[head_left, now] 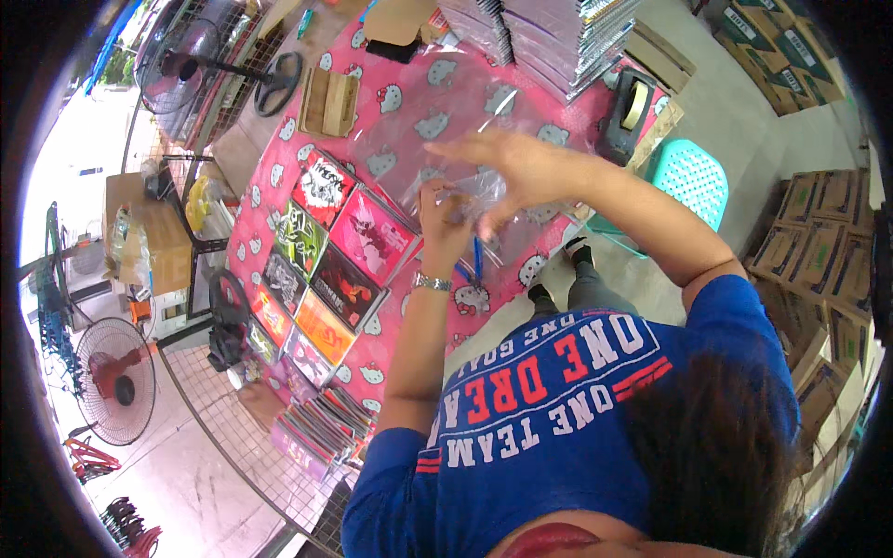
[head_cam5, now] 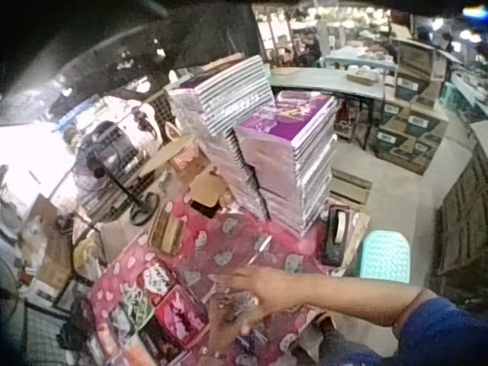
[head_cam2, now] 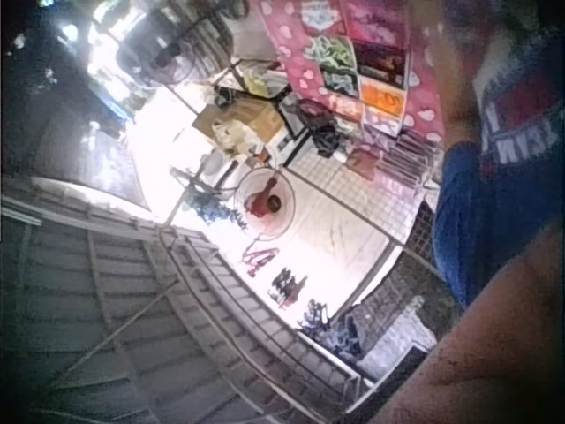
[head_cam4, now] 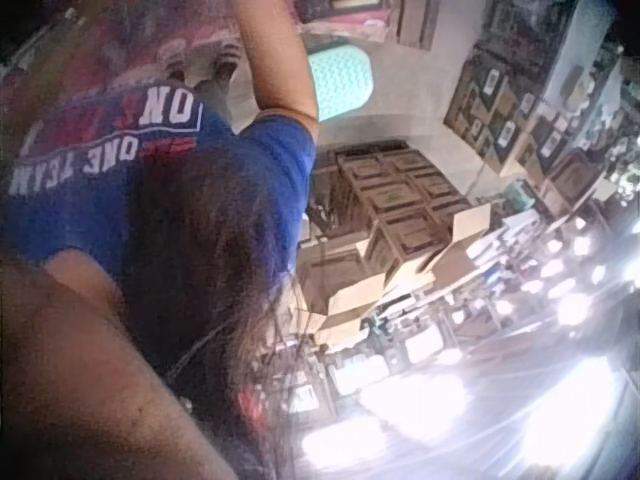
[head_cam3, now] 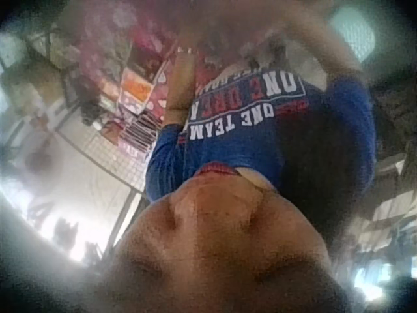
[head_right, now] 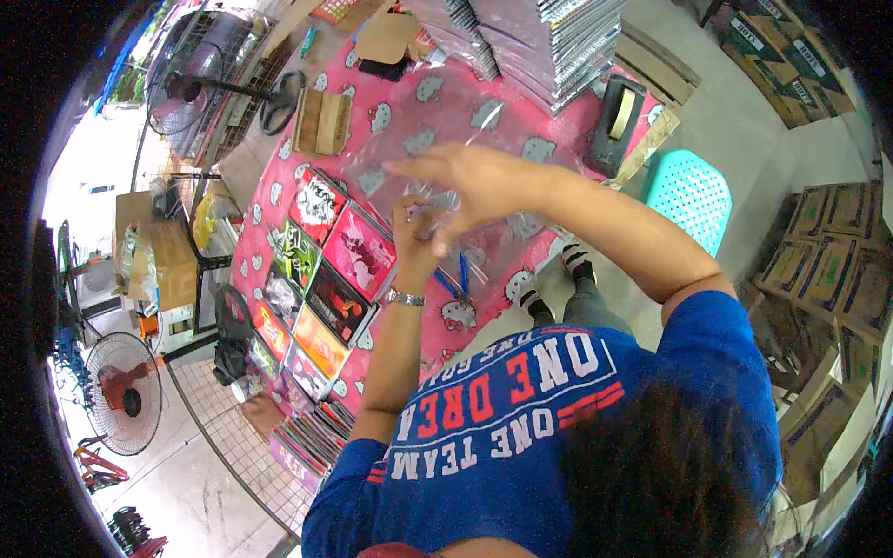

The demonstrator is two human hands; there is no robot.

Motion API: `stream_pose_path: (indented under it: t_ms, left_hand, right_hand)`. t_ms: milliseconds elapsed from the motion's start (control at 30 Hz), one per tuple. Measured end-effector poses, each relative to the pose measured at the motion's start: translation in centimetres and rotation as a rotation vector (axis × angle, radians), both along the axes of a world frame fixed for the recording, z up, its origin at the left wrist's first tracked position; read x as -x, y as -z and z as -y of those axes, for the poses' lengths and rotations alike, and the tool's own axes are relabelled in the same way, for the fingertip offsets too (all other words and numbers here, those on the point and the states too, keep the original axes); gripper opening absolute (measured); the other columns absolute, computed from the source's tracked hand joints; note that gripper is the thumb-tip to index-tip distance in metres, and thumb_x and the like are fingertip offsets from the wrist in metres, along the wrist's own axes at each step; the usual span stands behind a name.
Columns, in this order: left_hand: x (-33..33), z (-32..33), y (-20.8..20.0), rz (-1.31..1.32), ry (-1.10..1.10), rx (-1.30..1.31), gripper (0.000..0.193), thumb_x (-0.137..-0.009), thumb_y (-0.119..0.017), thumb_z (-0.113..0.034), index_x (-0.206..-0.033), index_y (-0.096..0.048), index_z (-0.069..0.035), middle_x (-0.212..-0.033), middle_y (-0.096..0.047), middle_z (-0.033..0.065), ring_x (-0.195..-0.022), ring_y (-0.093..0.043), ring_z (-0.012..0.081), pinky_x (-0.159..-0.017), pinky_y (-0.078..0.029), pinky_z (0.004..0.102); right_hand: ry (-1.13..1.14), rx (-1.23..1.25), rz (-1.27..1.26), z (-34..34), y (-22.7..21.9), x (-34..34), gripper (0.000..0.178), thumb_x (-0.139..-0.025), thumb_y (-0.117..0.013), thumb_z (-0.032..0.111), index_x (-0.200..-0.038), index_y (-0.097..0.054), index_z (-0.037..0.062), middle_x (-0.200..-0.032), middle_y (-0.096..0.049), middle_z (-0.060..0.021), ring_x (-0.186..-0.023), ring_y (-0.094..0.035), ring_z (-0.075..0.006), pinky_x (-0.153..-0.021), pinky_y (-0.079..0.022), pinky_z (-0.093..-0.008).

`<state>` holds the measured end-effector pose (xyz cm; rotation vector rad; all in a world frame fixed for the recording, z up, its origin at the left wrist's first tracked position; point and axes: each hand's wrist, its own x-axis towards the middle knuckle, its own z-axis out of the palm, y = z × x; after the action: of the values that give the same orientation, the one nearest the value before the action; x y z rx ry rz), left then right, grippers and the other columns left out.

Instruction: The person stacks several notebooks with various illustrated covers, places the stack into a clear plastic bag, and seals the opening of the bag using tape from a dispenser.

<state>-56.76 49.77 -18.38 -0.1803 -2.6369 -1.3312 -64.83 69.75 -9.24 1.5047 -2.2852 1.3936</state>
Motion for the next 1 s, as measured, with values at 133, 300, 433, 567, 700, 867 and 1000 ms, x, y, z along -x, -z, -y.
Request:
stream_pose_path:
  t_ms: [133,300,433,567,700,867,1000]
  left_hand:
    - [0.1,-0.4,-1.7,-0.197,0.02,0.462,0.033,-0.062,-0.074,-0.01,-0.095,-0.07,-0.016,-0.1,-0.06,0.0025,-0.098,-0.052,0.0241,-0.089,-0.032,0.04]
    - [0.8,-1.0,-1.7,0.001,-0.121,0.36,0.038,-0.067,-0.075,-0.018,-0.105,-0.068,-0.015,-0.083,-0.067,-0.0023,-0.093,-0.057,0.0227,-0.088,-0.032,0.0414]
    - [2.5,-0.7,-3.2,0.233,-0.15,0.473,0.038,-0.063,-0.079,-0.021,-0.097,-0.071,-0.008,-0.074,-0.069,0.0036,-0.083,-0.064,0.022,-0.087,-0.042,0.0397]
    - [3.7,-1.7,-6.4,0.301,-0.008,0.584,0.028,-0.061,-0.081,-0.023,-0.085,-0.074,-0.011,-0.084,-0.069,0.0063,-0.089,-0.06,0.0231,-0.085,-0.041,0.0409]
    - [5.1,2.1,-2.9,0.226,0.122,0.285,0.025,-0.062,-0.081,-0.019,-0.084,-0.073,-0.012,-0.095,-0.067,0.0035,-0.101,-0.053,0.0226,-0.089,-0.038,0.0392]
    - [4.8,1.9,-0.6,0.584,0.013,-0.469,0.017,-0.071,-0.075,-0.01,-0.086,-0.071,-0.005,-0.096,-0.067,0.0052,-0.09,-0.059,0.015,-0.079,-0.045,0.0277]
    - [4.2,2.1,0.4,0.666,-0.067,-0.546,0.017,-0.075,-0.072,-0.007,-0.091,-0.069,-0.002,-0.092,-0.066,0.0055,-0.082,-0.06,0.0126,-0.076,-0.046,0.0264]
  right_hand:
    - [0.12,-0.46,0.122,0.0,4.2,-1.4,0.073,-0.077,-0.068,0.025,-0.141,-0.034,0.0148,-0.094,-0.064,-0.0206,-0.086,-0.062,-0.0389,-0.073,-0.051,-0.0476]
    - [0.44,-0.457,0.246,1.6,5.6,-2.4,0.07,-0.081,-0.06,0.017,-0.143,-0.028,0.0172,-0.074,-0.064,-0.0195,-0.07,-0.062,-0.042,-0.064,-0.049,-0.0507]
    - [0.623,-0.29,0.369,0.0,3.9,-1.9,0.052,-0.085,-0.058,0.023,-0.134,-0.043,0.0136,-0.082,-0.066,-0.0178,-0.075,-0.065,-0.0358,-0.067,-0.051,-0.0461]
    - [1.58,0.2,0.54,-12.7,11.9,0.1,0.04,-0.082,-0.062,0.038,-0.096,-0.066,0.0005,-0.08,-0.067,-0.0191,-0.078,-0.066,-0.0353,-0.072,-0.051,-0.0433]
    - [1.268,0.59,1.245,-15.7,20.0,-1.3,0.025,-0.085,-0.067,0.026,-0.085,-0.065,0.0011,-0.063,-0.059,-0.0064,-0.065,-0.062,-0.0225,-0.063,-0.052,-0.0357]
    - [1.141,1.237,1.096,-14.0,20.3,-3.0,0.011,-0.087,-0.064,0.01,-0.094,-0.06,0.0031,-0.078,-0.055,-0.0028,-0.07,-0.055,-0.014,-0.073,-0.052,-0.0299]
    - [0.896,1.288,1.34,-12.4,21.4,-6.5,0.008,-0.09,-0.057,0.011,-0.092,-0.052,0.0052,-0.076,-0.049,-0.0002,-0.064,-0.047,-0.0103,-0.062,-0.044,-0.0233]
